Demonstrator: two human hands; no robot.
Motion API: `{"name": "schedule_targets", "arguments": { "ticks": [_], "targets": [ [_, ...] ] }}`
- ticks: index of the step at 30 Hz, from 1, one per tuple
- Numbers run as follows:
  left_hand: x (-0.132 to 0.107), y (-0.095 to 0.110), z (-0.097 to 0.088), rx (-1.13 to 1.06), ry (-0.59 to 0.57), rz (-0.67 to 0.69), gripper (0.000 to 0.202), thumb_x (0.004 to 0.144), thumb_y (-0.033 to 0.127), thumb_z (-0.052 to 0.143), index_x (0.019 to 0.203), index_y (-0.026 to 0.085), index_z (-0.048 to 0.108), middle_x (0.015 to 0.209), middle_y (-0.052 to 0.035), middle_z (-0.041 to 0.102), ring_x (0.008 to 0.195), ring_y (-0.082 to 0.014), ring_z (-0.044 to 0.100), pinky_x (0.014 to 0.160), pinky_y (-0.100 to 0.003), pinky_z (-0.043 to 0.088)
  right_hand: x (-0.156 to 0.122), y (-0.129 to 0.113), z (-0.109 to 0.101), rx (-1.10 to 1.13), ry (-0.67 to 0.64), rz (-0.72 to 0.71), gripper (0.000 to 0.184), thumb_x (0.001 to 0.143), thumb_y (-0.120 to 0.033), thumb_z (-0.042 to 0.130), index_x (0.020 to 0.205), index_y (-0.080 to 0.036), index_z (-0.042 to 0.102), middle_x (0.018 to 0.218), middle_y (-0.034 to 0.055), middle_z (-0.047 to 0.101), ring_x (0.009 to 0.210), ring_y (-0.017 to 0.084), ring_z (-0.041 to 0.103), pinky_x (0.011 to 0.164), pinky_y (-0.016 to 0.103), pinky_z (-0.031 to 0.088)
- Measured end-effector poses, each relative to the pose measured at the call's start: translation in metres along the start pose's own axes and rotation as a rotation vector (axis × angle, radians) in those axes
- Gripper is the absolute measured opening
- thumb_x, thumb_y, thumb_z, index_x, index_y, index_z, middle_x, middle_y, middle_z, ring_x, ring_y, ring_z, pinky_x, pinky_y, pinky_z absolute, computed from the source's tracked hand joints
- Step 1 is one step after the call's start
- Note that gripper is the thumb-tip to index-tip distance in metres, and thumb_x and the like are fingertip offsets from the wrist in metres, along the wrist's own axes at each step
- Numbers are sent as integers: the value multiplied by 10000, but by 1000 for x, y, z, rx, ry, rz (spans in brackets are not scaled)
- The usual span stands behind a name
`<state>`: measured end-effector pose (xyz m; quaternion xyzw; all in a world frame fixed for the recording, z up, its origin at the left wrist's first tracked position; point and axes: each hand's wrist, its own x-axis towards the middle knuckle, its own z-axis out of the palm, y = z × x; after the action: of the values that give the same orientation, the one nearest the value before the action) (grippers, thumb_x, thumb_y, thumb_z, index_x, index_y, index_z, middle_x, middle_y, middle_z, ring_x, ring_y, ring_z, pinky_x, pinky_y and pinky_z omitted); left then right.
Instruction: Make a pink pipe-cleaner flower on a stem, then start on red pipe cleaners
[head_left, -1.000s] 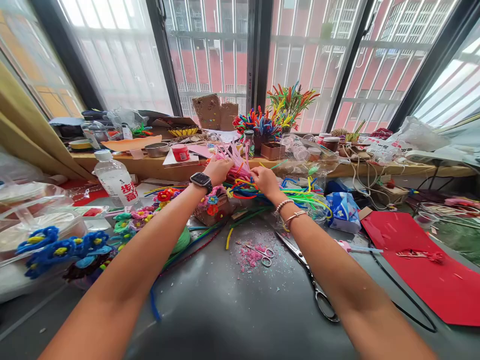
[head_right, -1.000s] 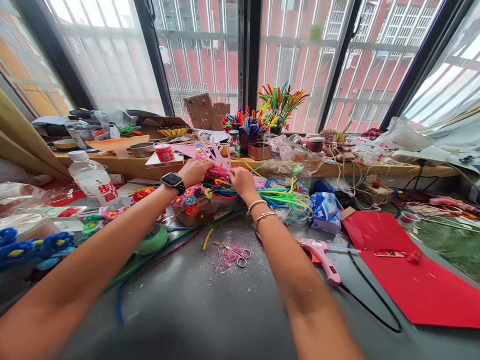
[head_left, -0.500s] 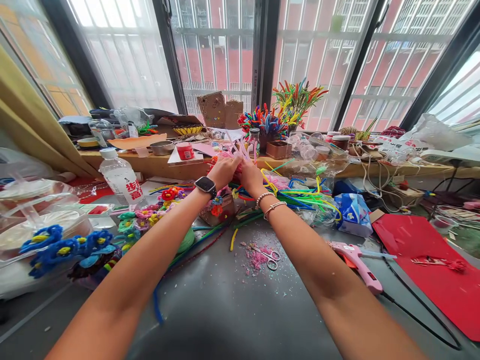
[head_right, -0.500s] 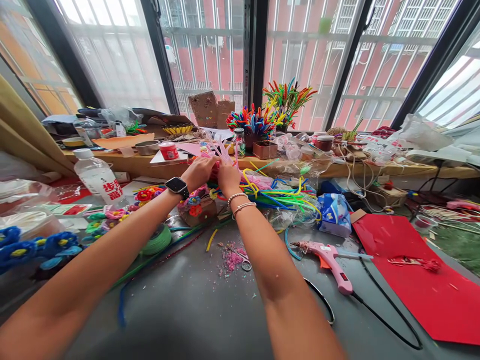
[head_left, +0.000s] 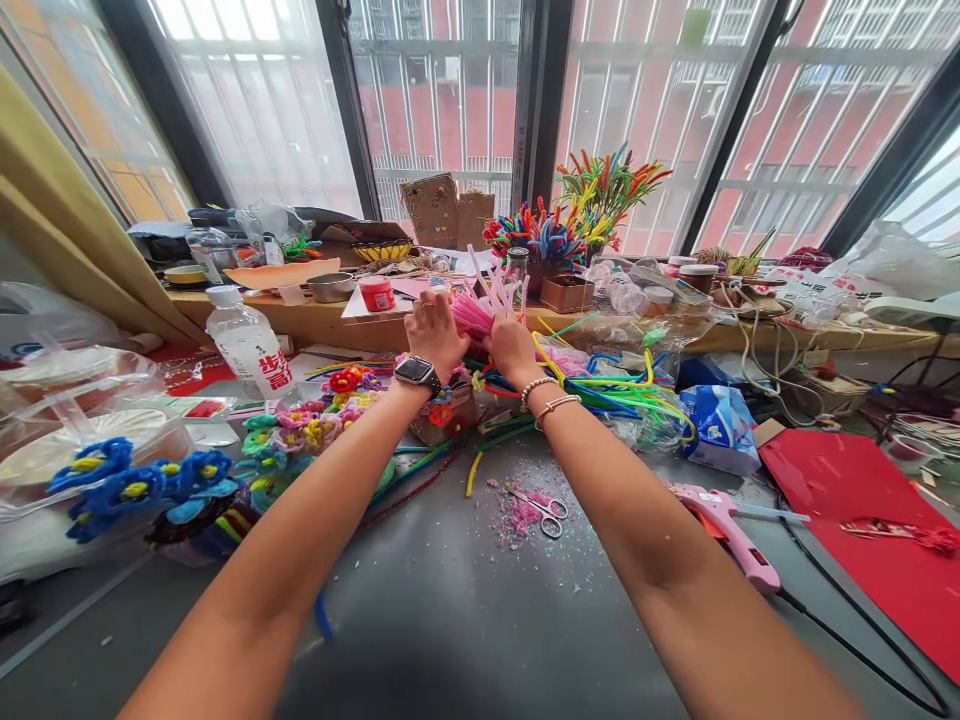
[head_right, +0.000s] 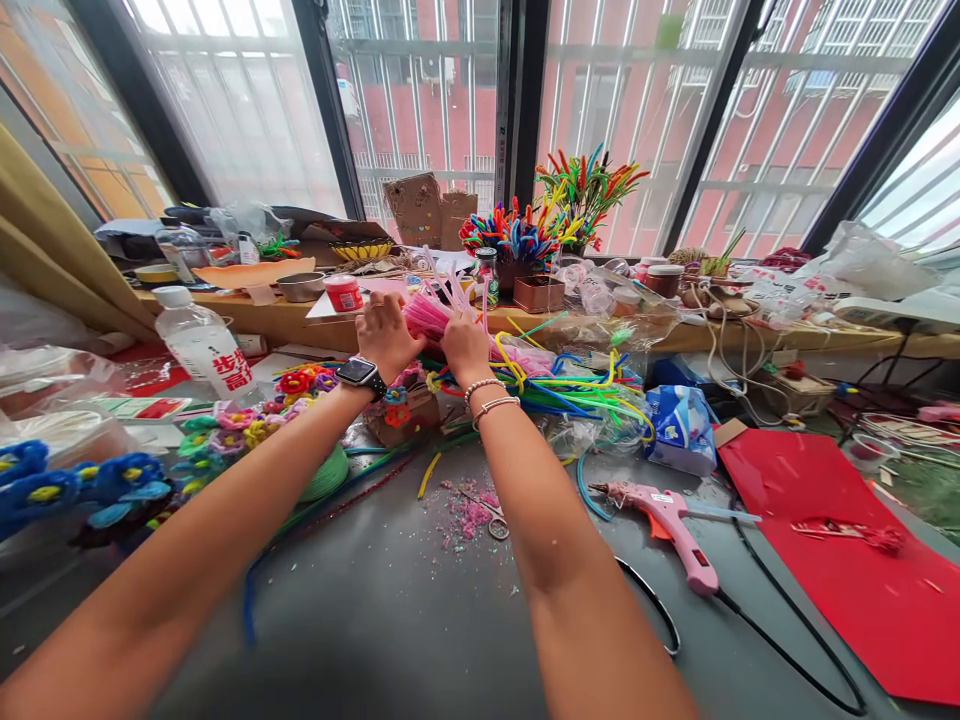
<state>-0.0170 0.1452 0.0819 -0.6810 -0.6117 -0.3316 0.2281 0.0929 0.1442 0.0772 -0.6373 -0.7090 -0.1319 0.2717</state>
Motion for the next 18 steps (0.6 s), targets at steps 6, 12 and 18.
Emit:
{"name": "schedule_targets", "arguments": {
  "ticks": [6,12,18],
  "targets": [
    [3,5,-1,58,-32,52,493,652,192,445,1128,74,389,1173,-183,452,1047,-295,437,873,-411,288,2,-1,1,-8,-6,-6,229,794,-150,413,1000,-73,477,1002,155,550,838,205,586,677,271,461],
    [20,-32,-19,76,-12,-25,300,672,108,399,938,123,537,888,-144,613,869,-270,545,827,-418,351,6,17,-6,-11,-6,55,247,817,-88,326,1009,-44,476,983,191,550,835,224,586,655,289,450],
    [29,-49,-35,-213,-103,-42,185,706,204,448,834,147,568,832,-80,631,778,-193,573,735,-310,429,0,24,-6,20,-3,-1,223,797,-126,381,992,-88,482,1007,149,544,836,214,571,669,282,430]
  ]
}}
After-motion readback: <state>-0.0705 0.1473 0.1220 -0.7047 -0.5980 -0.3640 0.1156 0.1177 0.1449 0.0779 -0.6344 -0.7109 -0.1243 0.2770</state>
